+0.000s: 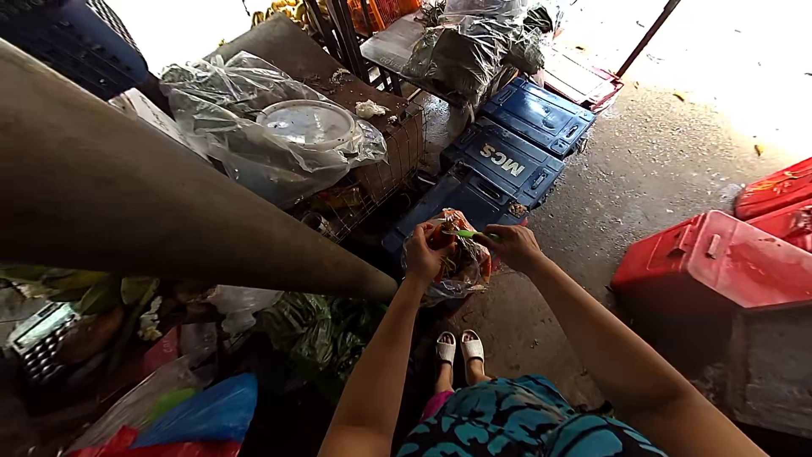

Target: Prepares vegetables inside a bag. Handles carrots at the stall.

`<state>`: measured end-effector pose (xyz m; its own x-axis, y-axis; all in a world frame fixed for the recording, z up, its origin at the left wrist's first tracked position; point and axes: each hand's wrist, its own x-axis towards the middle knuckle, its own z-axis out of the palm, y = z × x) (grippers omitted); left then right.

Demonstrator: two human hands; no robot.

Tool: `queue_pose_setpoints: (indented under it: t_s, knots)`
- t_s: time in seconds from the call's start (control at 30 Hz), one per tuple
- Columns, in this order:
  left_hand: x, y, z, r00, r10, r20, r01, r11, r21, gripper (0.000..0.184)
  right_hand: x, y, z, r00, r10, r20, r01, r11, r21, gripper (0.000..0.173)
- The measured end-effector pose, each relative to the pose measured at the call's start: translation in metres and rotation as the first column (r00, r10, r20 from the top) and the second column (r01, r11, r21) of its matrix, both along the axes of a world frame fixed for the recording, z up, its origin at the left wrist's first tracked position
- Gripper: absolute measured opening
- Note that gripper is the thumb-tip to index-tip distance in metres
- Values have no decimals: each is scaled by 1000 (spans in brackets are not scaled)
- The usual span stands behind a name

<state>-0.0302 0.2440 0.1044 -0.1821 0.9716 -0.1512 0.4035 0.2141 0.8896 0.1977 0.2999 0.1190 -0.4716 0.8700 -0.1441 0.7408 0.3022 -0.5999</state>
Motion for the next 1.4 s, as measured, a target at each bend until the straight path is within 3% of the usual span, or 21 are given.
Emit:
queue_pose_setpoints:
  t_s: [0.17,0.23,0.3,0.37,0.47,0.6,0.73,0.83,0.97,1.07,1.17,1.3,1.4]
  knots:
    - [-3,-4,-9,995,-21,99,21,1000,2,68,10,14,-24,998,-12,-57,8,998,-68,54]
    - [-6,-8,-8,991,-30,130,25,999,40,68,28,20,-41,995,-94,-17,90,986,-140,53]
    - [-12,-6,1,991,-51,124,43,997,68,70,41,21,-56,973,-213,-91,192,961,-201,51]
    - [-16,-4,6,988,-69,137,60,996,70,71,36,13,-53,938,-250,-239,203,958,-204,47]
    - [-15,0,8,991,-61,119,55,997,56,74,9,0,-26,927,-119,-356,96,992,-81,47]
    - [-9,1,12,999,-29,41,25,996,84,75,-10,-8,13,992,8,-126,-2,999,51,58]
    - [-3,-2,21,999,28,17,-30,990,141,76,4,4,4,994,-105,-10,105,994,-11,55]
    - [-3,-3,29,998,37,47,-45,981,188,80,23,9,-16,971,-236,-25,231,965,-124,56]
    - [-11,-3,22,996,2,88,-20,978,209,76,19,-7,-27,941,-274,-197,233,951,-205,50]
    - [-12,1,19,1000,0,-30,9,958,286,63,8,-18,-19,893,-277,-355,206,952,-225,38]
    - [-5,1,23,984,108,-138,-56,940,337,55,-9,-29,0,861,-268,-433,158,949,-272,34]
    - [6,-3,29,972,222,-77,-176,906,385,62,-42,-41,16,761,-288,-581,143,948,-283,47]
    - [12,-8,45,961,275,-1,-264,923,279,62,-62,-39,13,773,-298,-561,171,948,-269,51]
